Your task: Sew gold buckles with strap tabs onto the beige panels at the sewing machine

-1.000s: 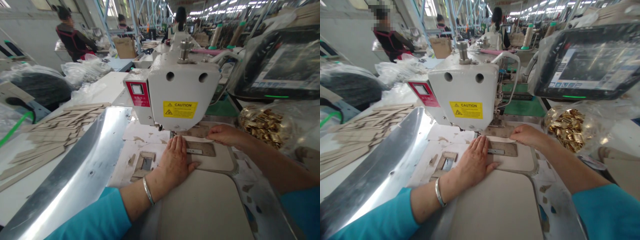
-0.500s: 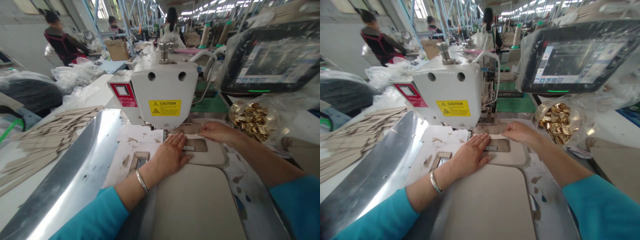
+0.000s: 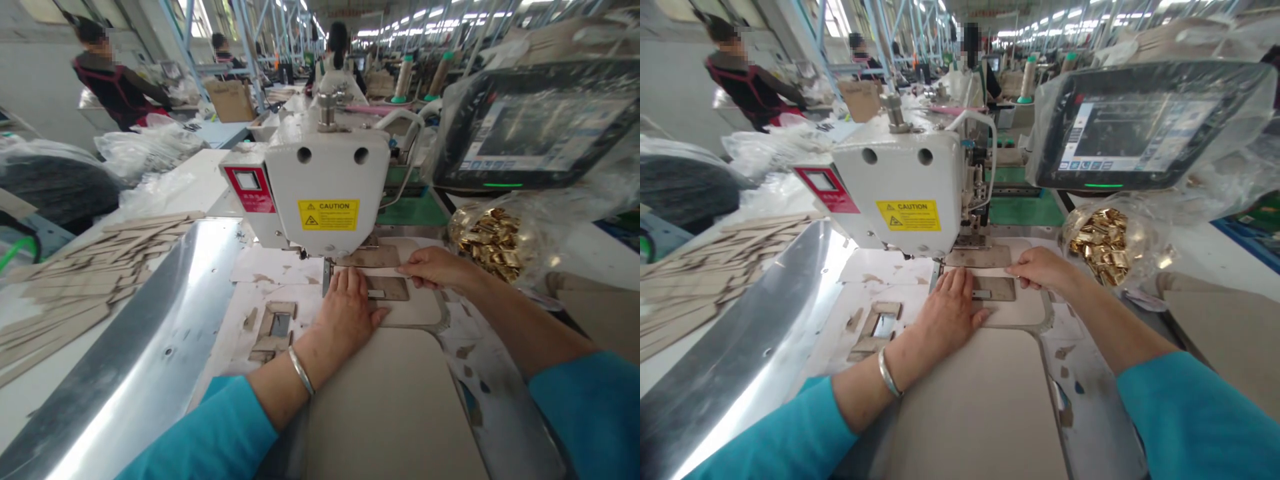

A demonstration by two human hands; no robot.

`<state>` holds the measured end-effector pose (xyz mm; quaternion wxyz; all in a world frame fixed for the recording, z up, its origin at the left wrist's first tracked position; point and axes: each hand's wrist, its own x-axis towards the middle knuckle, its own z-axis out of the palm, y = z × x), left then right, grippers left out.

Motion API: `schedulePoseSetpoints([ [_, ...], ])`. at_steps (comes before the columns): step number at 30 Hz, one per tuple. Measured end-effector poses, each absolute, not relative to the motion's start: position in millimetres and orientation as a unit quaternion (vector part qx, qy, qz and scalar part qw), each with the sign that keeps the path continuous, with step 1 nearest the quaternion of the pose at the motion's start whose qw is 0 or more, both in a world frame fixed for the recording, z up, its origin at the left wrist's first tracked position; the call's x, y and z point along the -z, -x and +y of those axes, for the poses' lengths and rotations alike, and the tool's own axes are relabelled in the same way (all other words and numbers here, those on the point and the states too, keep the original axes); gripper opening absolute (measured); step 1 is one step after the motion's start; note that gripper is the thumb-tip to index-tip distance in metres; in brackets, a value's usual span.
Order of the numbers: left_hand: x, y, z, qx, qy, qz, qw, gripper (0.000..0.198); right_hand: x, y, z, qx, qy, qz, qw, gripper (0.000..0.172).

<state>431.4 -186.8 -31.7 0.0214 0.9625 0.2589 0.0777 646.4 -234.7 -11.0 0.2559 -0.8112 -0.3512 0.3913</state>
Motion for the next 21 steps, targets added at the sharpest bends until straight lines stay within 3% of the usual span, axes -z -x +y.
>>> schedulePoseSetpoints([
  [12, 39.0, -426.6, -187.7, -0.128, -0.949, 0.288, 0.004, 0.061, 18.9, -645.9, -236.6, -0.341, 0.817, -0.381, 0.267, 0.022],
  [18, 43.3, -420.8, -189.1, -0.150, -0.970, 0.191, -0.008, 0.037, 5.4, -644.4, -232.5, -0.171, 0.811, -0.500, 0.252, 0.016],
  [21, 44.1, -427.4, -188.1, -0.143, -0.970, 0.196, 0.010, 0.039, -5.6, -635.8, -226.6, -0.281, 0.794, -0.440, 0.311, 0.014],
])
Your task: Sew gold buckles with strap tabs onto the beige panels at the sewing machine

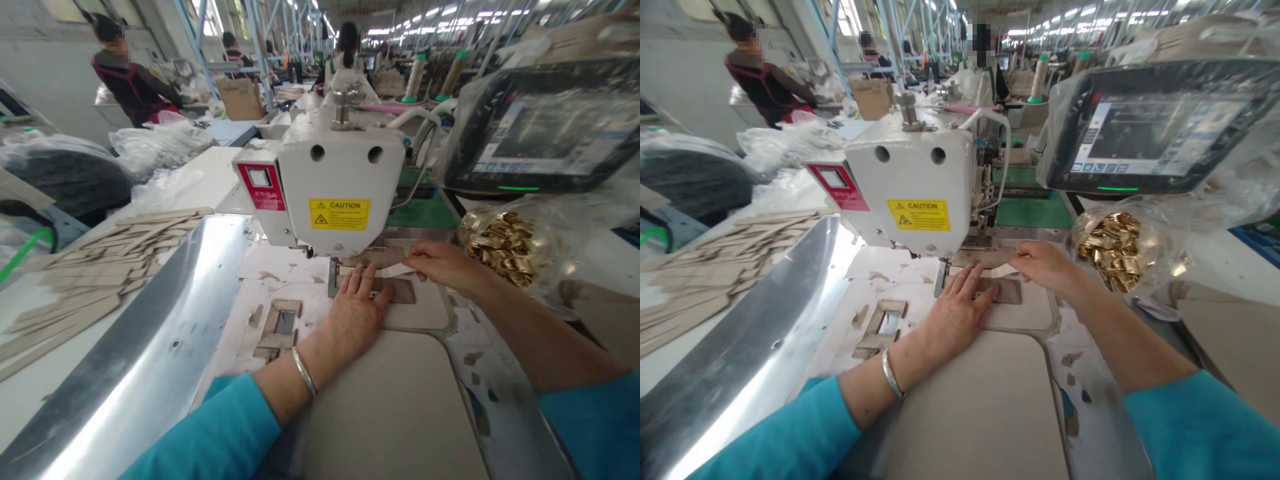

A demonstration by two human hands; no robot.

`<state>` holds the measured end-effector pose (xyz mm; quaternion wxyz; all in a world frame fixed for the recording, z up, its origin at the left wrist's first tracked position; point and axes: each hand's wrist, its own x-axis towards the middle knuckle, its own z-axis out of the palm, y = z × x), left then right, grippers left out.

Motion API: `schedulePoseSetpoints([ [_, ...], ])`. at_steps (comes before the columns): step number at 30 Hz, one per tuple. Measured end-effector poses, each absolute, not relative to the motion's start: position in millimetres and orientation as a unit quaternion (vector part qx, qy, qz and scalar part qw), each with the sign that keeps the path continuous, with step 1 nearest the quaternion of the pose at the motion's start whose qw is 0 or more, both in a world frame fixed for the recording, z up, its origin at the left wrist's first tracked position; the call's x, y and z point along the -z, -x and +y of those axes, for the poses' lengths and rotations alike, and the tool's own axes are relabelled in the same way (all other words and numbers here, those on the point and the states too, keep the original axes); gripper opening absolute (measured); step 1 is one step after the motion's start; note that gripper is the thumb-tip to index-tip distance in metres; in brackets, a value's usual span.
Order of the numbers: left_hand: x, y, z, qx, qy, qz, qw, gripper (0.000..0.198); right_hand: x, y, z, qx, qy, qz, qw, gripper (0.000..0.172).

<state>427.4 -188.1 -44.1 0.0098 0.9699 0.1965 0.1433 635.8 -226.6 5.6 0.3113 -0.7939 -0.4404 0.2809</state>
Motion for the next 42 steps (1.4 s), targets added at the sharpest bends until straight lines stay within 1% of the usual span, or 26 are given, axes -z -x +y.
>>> schedulePoseSetpoints([
  [2, 46.0, -432.5, -185.2, -0.143, -0.961, 0.236, 0.022, 0.051, -12.0, -627.6, -222.3, -0.384, 0.745, -0.368, 0.402, 0.015],
  [4, 48.0, -435.6, -181.6, -0.152, -0.948, 0.276, 0.031, 0.062, -16.5, -619.5, -218.7, -0.443, 0.682, -0.311, 0.491, 0.020],
  [5, 48.5, -436.1, -180.2, -0.159, -0.945, 0.284, 0.035, 0.064, -17.7, -616.1, -217.4, -0.460, 0.654, -0.293, 0.525, 0.023],
  [7, 47.8, -435.1, -179.0, -0.176, -0.945, 0.272, 0.040, 0.062, -17.2, -611.6, -215.7, -0.479, 0.610, -0.264, 0.573, 0.026],
  [9, 45.4, -432.8, -180.2, -0.197, -0.946, 0.251, 0.047, 0.055, -13.1, -609.4, -214.6, -0.489, 0.580, -0.234, 0.608, 0.027],
  [12, 42.9, -430.6, -184.2, -0.212, -0.949, 0.227, 0.054, 0.038, -4.2, -607.1, -211.8, -0.496, 0.544, -0.200, 0.646, 0.026],
  [14, 43.9, -431.2, -185.6, -0.206, -0.951, 0.226, 0.051, 0.033, -0.4, -604.3, -209.1, -0.500, 0.523, -0.188, 0.664, 0.026],
  [15, 45.0, -432.1, -185.6, -0.202, -0.950, 0.235, 0.049, 0.034, 0.1, -602.6, -208.0, -0.501, 0.514, -0.185, 0.672, 0.026],
  [18, 47.1, -434.7, -182.9, -0.214, -0.938, 0.269, 0.045, 0.050, -4.7, -600.1, -207.4, -0.490, 0.490, -0.182, 0.697, 0.024],
  [20, 46.0, -435.1, -181.1, -0.229, -0.937, 0.262, 0.032, 0.054, -10.0, -603.8, -210.7, -0.483, 0.477, -0.186, 0.710, 0.022],
  [23, 43.7, -433.7, -181.6, -0.224, -0.947, 0.229, 0.011, 0.055, -11.9, -617.3, -219.4, -0.470, 0.516, -0.212, 0.684, 0.020],
  [28, 46.6, -434.7, -187.1, -0.167, -0.954, 0.250, 0.009, 0.066, 8.9, -636.9, -230.6, -0.411, 0.659, -0.240, 0.582, 0.021],
  [31, 46.5, -435.5, -187.3, -0.147, -0.955, 0.256, 0.010, 0.069, 22.3, -640.8, -231.2, -0.398, 0.681, -0.260, 0.557, 0.024],
  [36, 44.1, -432.3, -181.8, -0.139, -0.961, 0.237, 0.011, 0.073, 30.5, -645.6, -231.1, -0.370, 0.696, -0.288, 0.544, 0.024],
  [42, 45.5, -430.0, -170.8, -0.152, -0.965, 0.211, 0.028, 0.067, 31.8, -647.4, -237.3, -0.344, 0.740, -0.328, 0.475, 0.019],
])
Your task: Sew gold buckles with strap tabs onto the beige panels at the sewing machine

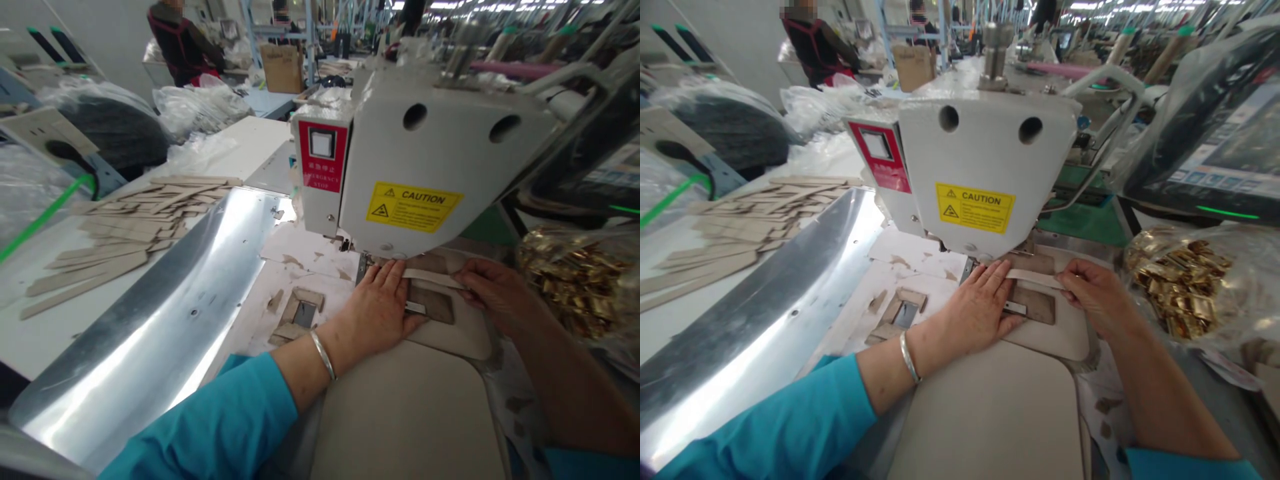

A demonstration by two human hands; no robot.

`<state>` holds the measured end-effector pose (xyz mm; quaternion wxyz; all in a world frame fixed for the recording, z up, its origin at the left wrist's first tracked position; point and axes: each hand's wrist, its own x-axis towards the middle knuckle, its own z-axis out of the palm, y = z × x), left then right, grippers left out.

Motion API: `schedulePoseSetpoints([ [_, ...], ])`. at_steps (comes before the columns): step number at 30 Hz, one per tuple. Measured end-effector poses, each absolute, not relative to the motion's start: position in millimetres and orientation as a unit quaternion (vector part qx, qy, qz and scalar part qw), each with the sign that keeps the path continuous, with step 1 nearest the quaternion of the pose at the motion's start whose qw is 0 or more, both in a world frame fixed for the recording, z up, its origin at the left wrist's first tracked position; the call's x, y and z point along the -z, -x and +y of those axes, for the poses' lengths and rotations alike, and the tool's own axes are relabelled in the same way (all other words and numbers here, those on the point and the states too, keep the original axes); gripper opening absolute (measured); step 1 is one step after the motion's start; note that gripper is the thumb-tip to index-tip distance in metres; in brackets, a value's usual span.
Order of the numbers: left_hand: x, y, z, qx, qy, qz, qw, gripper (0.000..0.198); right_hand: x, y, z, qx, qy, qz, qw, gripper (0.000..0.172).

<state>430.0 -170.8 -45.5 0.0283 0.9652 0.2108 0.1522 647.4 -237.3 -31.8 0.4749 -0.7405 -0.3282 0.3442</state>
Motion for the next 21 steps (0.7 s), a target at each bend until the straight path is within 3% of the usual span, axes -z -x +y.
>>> schedulePoseSetpoints([
  [6, 35.3, -416.5, -181.3, -0.138, -0.970, 0.197, 0.036, 0.059, 28.9, -642.1, -238.2, -0.323, 0.761, -0.344, 0.444, 0.020],
  [12, 36.1, -409.8, -201.5, -0.113, -0.952, 0.283, 0.025, 0.073, 25.9, -640.2, -238.2, -0.321, 0.757, -0.357, 0.443, 0.020],
  [21, 29.7, -417.3, -191.0, -0.083, -0.948, 0.307, 0.021, 0.077, 27.0, -641.3, -237.8, -0.320, 0.756, -0.361, 0.442, 0.019],
])
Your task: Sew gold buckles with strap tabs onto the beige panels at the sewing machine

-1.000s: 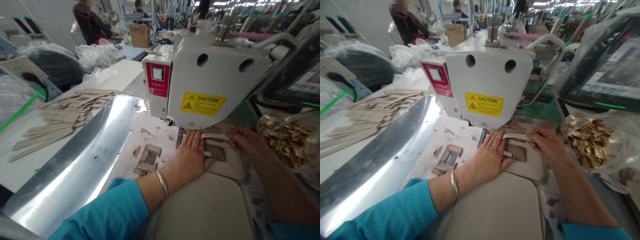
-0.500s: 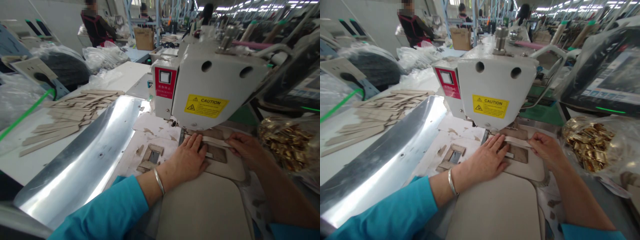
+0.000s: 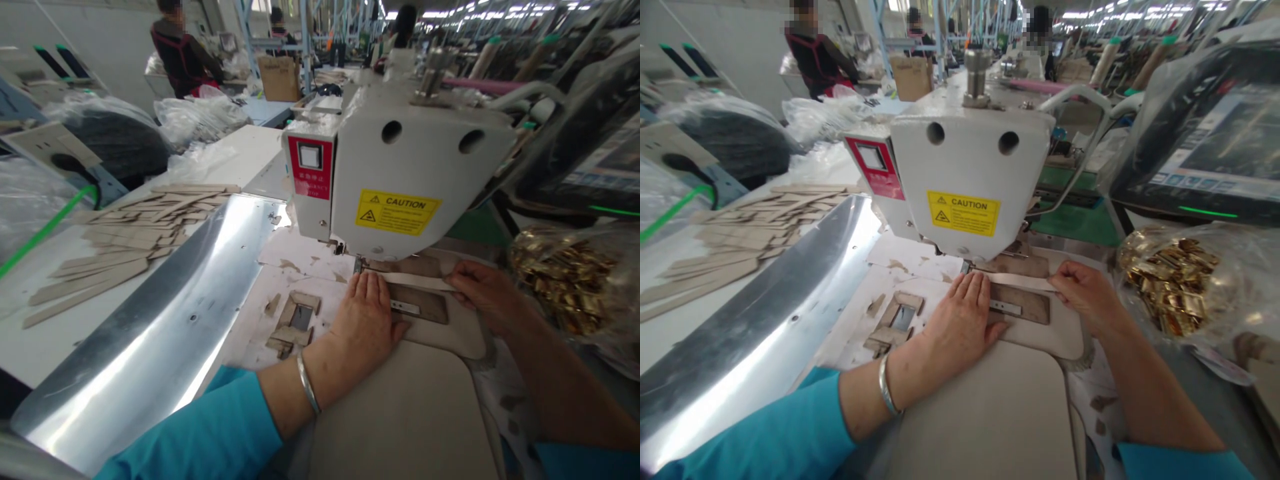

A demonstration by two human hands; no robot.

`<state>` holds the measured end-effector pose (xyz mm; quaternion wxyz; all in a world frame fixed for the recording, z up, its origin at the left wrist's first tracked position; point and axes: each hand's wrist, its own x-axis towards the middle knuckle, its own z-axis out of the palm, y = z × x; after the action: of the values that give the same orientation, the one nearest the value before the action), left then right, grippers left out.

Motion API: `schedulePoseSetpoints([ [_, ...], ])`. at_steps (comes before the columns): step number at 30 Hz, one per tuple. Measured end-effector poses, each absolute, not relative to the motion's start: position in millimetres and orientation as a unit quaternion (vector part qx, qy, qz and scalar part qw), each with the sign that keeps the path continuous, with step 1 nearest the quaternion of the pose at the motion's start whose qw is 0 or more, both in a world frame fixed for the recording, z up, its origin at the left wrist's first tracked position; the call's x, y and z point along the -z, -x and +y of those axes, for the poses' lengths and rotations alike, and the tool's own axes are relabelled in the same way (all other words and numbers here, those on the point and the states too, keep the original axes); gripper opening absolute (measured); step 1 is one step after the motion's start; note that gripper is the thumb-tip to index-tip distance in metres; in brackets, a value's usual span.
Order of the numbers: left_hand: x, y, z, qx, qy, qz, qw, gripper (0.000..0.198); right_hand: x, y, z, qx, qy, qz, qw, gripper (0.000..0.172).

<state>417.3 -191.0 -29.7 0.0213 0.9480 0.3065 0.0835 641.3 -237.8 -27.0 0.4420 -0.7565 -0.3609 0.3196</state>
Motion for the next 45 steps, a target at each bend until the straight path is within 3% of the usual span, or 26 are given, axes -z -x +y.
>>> schedulePoseSetpoints([
  [4, 28.9, -418.6, -187.2, -0.082, -0.951, 0.297, 0.025, 0.073, 24.3, -641.8, -238.1, -0.317, 0.772, -0.369, 0.410, 0.018],
  [7, 34.4, -416.0, -183.2, -0.101, -0.952, 0.287, 0.031, 0.070, 22.4, -647.3, -237.8, -0.287, 0.808, -0.391, 0.335, 0.015],
  [12, 38.5, -411.7, -170.4, -0.117, -0.968, 0.218, 0.046, 0.062, 15.6, -660.3, -239.3, -0.145, 0.821, -0.509, 0.214, 0.025],
  [16, 32.9, -418.4, -162.1, -0.100, -0.980, 0.161, 0.066, 0.054, 8.9, -663.4, -241.8, -0.151, 0.819, -0.525, 0.176, 0.027],
  [23, 32.5, -444.2, -157.2, -0.071, -0.991, 0.077, 0.077, 0.049, 2.8, -660.5, -240.7, -0.376, 0.811, -0.382, 0.233, 0.033],
  [27, 36.0, -448.3, -157.9, -0.079, -0.991, 0.077, 0.072, 0.053, 6.1, -654.8, -237.2, -0.425, 0.783, -0.356, 0.282, 0.037],
  [34, 39.9, -448.0, -158.1, -0.082, -0.990, 0.080, 0.081, 0.056, 12.9, -644.4, -233.4, -0.362, 0.817, -0.370, 0.256, 0.039],
  [40, 42.8, -447.9, -156.2, -0.093, -0.989, 0.073, 0.083, 0.055, -6.1, -634.7, -231.5, -0.137, 0.831, -0.508, 0.181, 0.025],
  [42, 42.6, -447.9, -156.1, -0.090, -0.989, 0.076, 0.085, 0.056, -11.0, -631.8, -231.6, -0.198, 0.830, -0.466, 0.232, 0.026],
  [45, 41.4, -448.5, -155.8, -0.075, -0.989, 0.081, 0.094, 0.058, -11.6, -632.2, -234.1, -0.392, 0.787, -0.318, 0.355, 0.027],
])
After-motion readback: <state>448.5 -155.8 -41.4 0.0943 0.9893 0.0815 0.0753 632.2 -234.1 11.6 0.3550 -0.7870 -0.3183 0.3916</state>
